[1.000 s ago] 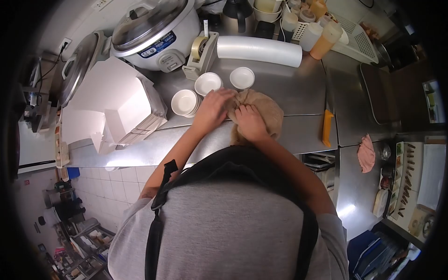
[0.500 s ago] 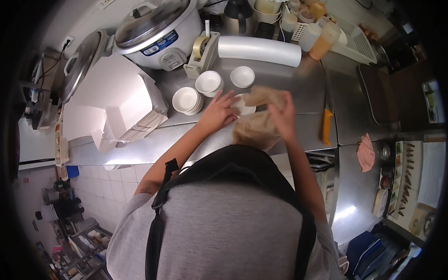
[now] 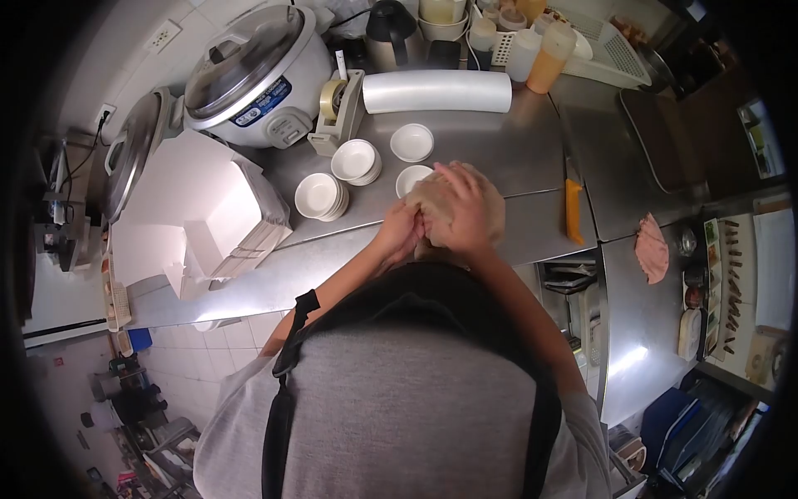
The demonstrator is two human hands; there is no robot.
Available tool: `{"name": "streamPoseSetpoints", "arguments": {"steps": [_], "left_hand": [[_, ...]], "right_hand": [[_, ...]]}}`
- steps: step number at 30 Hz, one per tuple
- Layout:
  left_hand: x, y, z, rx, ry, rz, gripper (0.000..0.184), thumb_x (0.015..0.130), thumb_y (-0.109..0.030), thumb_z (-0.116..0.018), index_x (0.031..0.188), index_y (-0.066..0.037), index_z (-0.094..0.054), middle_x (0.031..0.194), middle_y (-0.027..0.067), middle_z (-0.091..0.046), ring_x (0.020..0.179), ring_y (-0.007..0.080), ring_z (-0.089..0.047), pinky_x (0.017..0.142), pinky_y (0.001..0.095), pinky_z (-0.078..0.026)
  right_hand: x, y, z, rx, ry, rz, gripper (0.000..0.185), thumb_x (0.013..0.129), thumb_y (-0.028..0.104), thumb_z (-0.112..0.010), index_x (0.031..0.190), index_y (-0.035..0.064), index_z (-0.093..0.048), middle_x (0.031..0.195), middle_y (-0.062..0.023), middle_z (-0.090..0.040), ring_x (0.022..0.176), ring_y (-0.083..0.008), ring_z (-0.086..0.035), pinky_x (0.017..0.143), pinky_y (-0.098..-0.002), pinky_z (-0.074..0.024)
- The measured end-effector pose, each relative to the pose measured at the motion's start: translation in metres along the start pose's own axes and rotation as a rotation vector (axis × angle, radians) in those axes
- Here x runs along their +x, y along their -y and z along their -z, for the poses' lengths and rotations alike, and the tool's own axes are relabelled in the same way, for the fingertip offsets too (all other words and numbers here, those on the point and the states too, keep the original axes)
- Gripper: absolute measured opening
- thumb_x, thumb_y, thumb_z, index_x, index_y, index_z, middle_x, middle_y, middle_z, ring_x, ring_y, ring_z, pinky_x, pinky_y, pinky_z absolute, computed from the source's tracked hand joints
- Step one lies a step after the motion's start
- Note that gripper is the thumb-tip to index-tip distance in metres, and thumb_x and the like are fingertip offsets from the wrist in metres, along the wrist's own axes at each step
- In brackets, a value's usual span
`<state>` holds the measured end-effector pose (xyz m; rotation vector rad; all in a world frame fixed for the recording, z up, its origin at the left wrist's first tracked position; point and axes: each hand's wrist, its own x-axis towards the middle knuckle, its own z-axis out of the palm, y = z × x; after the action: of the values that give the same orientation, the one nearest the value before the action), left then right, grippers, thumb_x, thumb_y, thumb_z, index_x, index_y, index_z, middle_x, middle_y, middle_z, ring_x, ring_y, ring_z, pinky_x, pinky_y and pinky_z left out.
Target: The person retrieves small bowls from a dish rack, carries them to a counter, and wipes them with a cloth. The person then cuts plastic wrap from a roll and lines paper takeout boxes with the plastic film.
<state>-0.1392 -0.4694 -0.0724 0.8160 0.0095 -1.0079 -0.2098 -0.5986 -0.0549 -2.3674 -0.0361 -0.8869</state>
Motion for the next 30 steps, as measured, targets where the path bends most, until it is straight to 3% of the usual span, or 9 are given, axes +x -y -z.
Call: {"name": "streamPoseSetpoints", "arguments": {"steps": [6, 9, 12, 13, 17, 20, 23, 26, 30], "left_hand": [[-0.024, -0.029, 0.015, -0.030, 0.171, 0.100, 0.031, 0.101, -0.025, -0.045, 0.121, -0.001, -0.049, 0.115, 0.0107, -0.062, 0.105, 0.0193, -0.063, 0.092, 0.0339, -0.052], [-0.034, -0.058, 0.031, -0.002, 0.122, -0.034, 0.034, 0.101, -0.027, -0.047, 0.120, 0.001, -0.050, 0.117, 0.0121, -0.062, 0.111, 0.0204, -0.061, 0.099, 0.0364, -0.049], [-0.030, -0.102, 0.050, 0.368, -0.013, -0.426, 0.029, 0.100, -0.029, -0.050, 0.107, -0.001, -0.054, 0.106, 0.0084, -0.066, 0.095, 0.0170, -0.065, 0.084, 0.0338, -0.053], [-0.024, -0.113, 0.056, 0.665, -0.139, -0.524, 0.024, 0.099, -0.027, -0.052, 0.100, -0.003, -0.054, 0.099, 0.0079, -0.067, 0.090, 0.0178, -0.066, 0.084, 0.0313, -0.052], [-0.014, -0.115, 0.065, 1.581, -0.464, -0.590, 0.015, 0.094, -0.019, -0.058, 0.095, -0.004, -0.053, 0.088, 0.0104, -0.067, 0.086, 0.0261, -0.066, 0.091, 0.0337, -0.048], [-0.008, -0.103, 0.075, 1.912, -0.357, -0.700, 0.013, 0.090, -0.015, -0.060, 0.096, -0.005, -0.055, 0.089, 0.0117, -0.067, 0.092, 0.0303, -0.063, 0.096, 0.0401, -0.044], [-0.009, -0.093, 0.071, 1.837, -0.408, -0.896, 0.020, 0.089, -0.012, -0.061, 0.107, -0.005, -0.058, 0.108, 0.0149, -0.065, 0.113, 0.0324, -0.057, 0.101, 0.0448, -0.040], [-0.015, -0.082, 0.055, 1.681, -0.402, -1.049, 0.025, 0.089, -0.010, -0.059, 0.114, -0.006, -0.057, 0.119, 0.0165, -0.060, 0.121, 0.0342, -0.052, 0.102, 0.0426, -0.039], [-0.036, -0.061, 0.022, 1.247, -0.307, -0.955, 0.027, 0.092, -0.009, -0.055, 0.119, -0.006, -0.057, 0.125, 0.0167, -0.057, 0.120, 0.0327, -0.052, 0.101, 0.0378, -0.039]], "right_hand": [[0.004, -0.019, 0.000, 0.804, -0.028, -0.908, 0.031, 0.088, 0.025, -0.061, 0.110, 0.0038, -0.065, 0.119, -0.0155, -0.059, 0.118, -0.0311, -0.052, 0.094, -0.0356, -0.0433], [0.025, -0.019, 0.005, 0.317, -0.063, -0.612, 0.045, 0.085, 0.030, -0.066, 0.121, 0.0033, -0.059, 0.123, -0.0191, -0.055, 0.120, -0.0339, -0.049, 0.095, -0.0388, -0.0436], [0.036, 0.009, -0.009, -0.054, 0.035, -0.275, 0.060, 0.085, 0.034, -0.066, 0.134, 0.0030, -0.047, 0.141, -0.0211, -0.039, 0.127, -0.0355, -0.041, 0.106, -0.0448, -0.0347], [0.040, 0.015, -0.013, -0.125, 0.239, -0.227, 0.076, 0.079, 0.034, -0.071, 0.140, 0.0021, -0.039, 0.150, -0.0207, -0.026, 0.136, -0.0413, -0.027, 0.111, -0.0495, -0.0270], [0.006, -0.009, -0.058, -0.412, 0.505, -0.036, 0.082, 0.070, 0.032, -0.073, 0.137, -0.0022, -0.042, 0.153, -0.0199, -0.025, 0.141, -0.0383, -0.023, 0.116, -0.0464, -0.0217], [0.002, -0.016, -0.062, -0.450, 0.492, 0.040, 0.073, 0.070, 0.026, -0.072, 0.133, -0.0028, -0.046, 0.145, -0.0197, -0.039, 0.137, -0.0351, -0.032, 0.115, -0.0451, -0.0227], [0.003, -0.021, -0.059, -0.412, 0.616, 0.120, 0.062, 0.070, 0.019, -0.071, 0.125, -0.0028, -0.052, 0.131, -0.0188, -0.053, 0.129, -0.0309, -0.044, 0.112, -0.0405, -0.0298], [0.012, -0.020, -0.055, -0.302, 0.642, -0.057, 0.056, 0.069, 0.016, -0.071, 0.119, -0.0022, -0.054, 0.121, -0.0173, -0.059, 0.119, -0.0292, -0.053, 0.102, -0.0376, -0.0401], [0.019, -0.022, -0.038, 0.073, 0.413, -0.290, 0.045, 0.076, 0.015, -0.070, 0.115, -0.0032, -0.057, 0.111, -0.0189, -0.064, 0.103, -0.0306, -0.062, 0.087, -0.0347, -0.0484]]}}
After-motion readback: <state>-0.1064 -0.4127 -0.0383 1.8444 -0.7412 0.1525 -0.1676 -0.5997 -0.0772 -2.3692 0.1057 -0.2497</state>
